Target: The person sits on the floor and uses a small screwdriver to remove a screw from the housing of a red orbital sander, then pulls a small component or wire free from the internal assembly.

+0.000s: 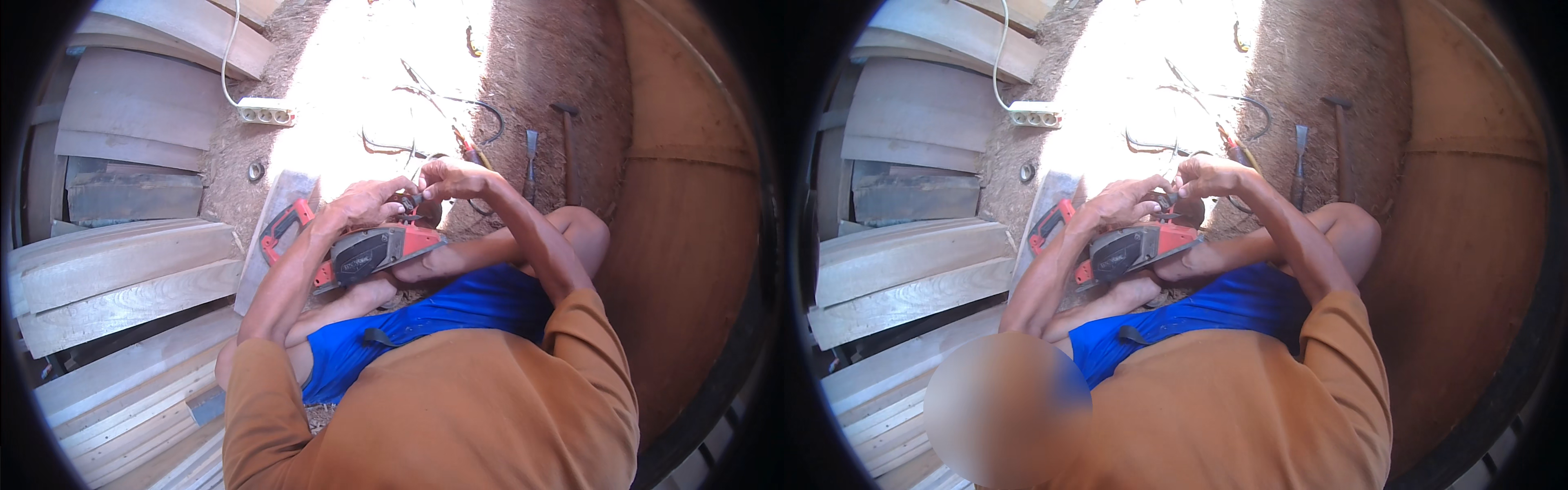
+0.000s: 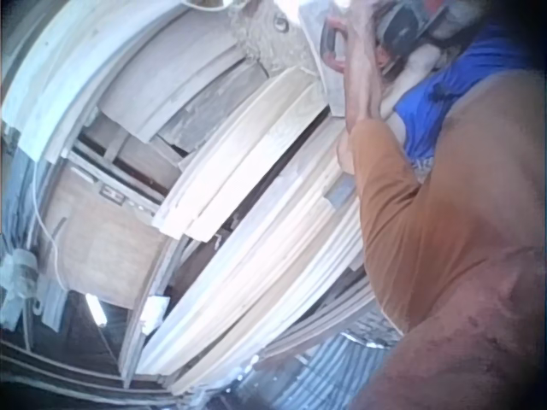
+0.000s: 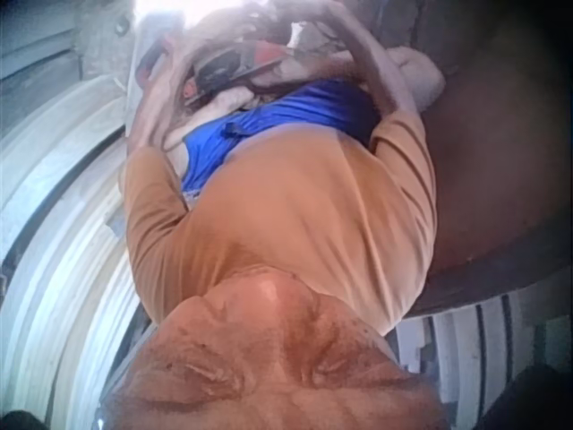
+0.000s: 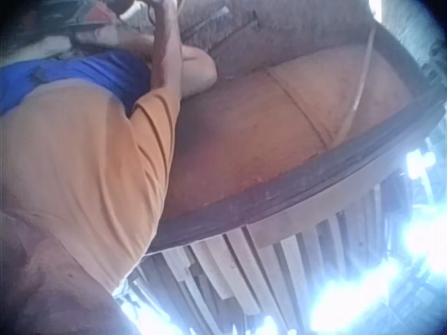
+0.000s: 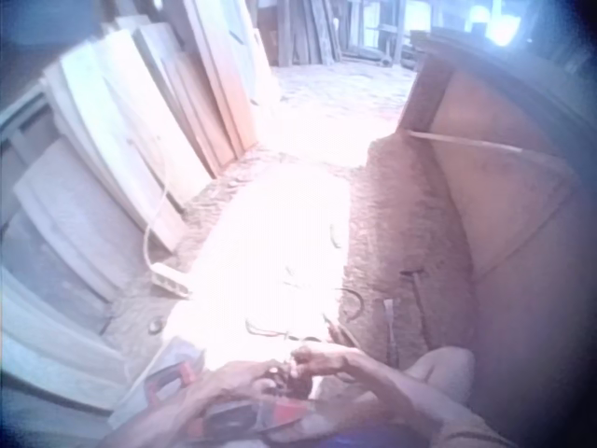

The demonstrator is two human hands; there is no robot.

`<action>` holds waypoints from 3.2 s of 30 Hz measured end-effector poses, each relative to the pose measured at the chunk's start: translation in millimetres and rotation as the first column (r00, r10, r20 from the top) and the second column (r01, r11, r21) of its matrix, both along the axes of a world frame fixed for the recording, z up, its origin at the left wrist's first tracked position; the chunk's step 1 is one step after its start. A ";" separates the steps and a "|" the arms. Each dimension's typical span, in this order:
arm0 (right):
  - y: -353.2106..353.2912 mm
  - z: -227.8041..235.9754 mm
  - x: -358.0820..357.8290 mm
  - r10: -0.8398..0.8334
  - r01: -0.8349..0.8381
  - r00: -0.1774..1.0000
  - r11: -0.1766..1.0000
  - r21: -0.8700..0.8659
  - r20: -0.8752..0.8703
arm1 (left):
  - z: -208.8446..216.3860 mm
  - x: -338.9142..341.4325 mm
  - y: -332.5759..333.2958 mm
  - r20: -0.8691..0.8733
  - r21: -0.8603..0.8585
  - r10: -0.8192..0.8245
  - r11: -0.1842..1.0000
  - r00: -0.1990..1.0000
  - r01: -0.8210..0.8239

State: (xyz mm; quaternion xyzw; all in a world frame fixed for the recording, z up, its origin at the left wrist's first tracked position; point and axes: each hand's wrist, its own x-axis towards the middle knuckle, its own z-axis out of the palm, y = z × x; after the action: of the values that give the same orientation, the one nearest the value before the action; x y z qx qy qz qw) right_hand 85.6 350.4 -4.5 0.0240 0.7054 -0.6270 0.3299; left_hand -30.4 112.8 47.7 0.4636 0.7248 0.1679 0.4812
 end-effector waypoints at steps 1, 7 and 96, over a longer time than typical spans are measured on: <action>-0.3 3.5 0.5 -0.033 0.034 0.993 0.999 0.006 -0.113 | -1.5 -1.2 -2.0 -0.005 0.003 -0.003 1.000 1.000 0.003; -2.2 24.6 8.4 -0.021 0.049 0.977 0.991 0.122 -0.214 | 7.1 -1.7 1.8 -0.007 -0.046 -0.002 0.999 1.000 0.002; 31.3 59.1 55.0 -0.230 0.239 0.969 0.964 0.115 -0.092 | 37.8 64.0 6.7 -0.386 0.193 0.172 0.976 0.906 -0.103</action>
State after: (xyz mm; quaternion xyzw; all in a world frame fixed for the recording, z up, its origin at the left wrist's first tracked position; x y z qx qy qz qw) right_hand 140.6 381.7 54.6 0.1034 0.7477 -0.6167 0.2234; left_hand 33.6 119.5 85.5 0.4748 0.8220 0.1636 0.2685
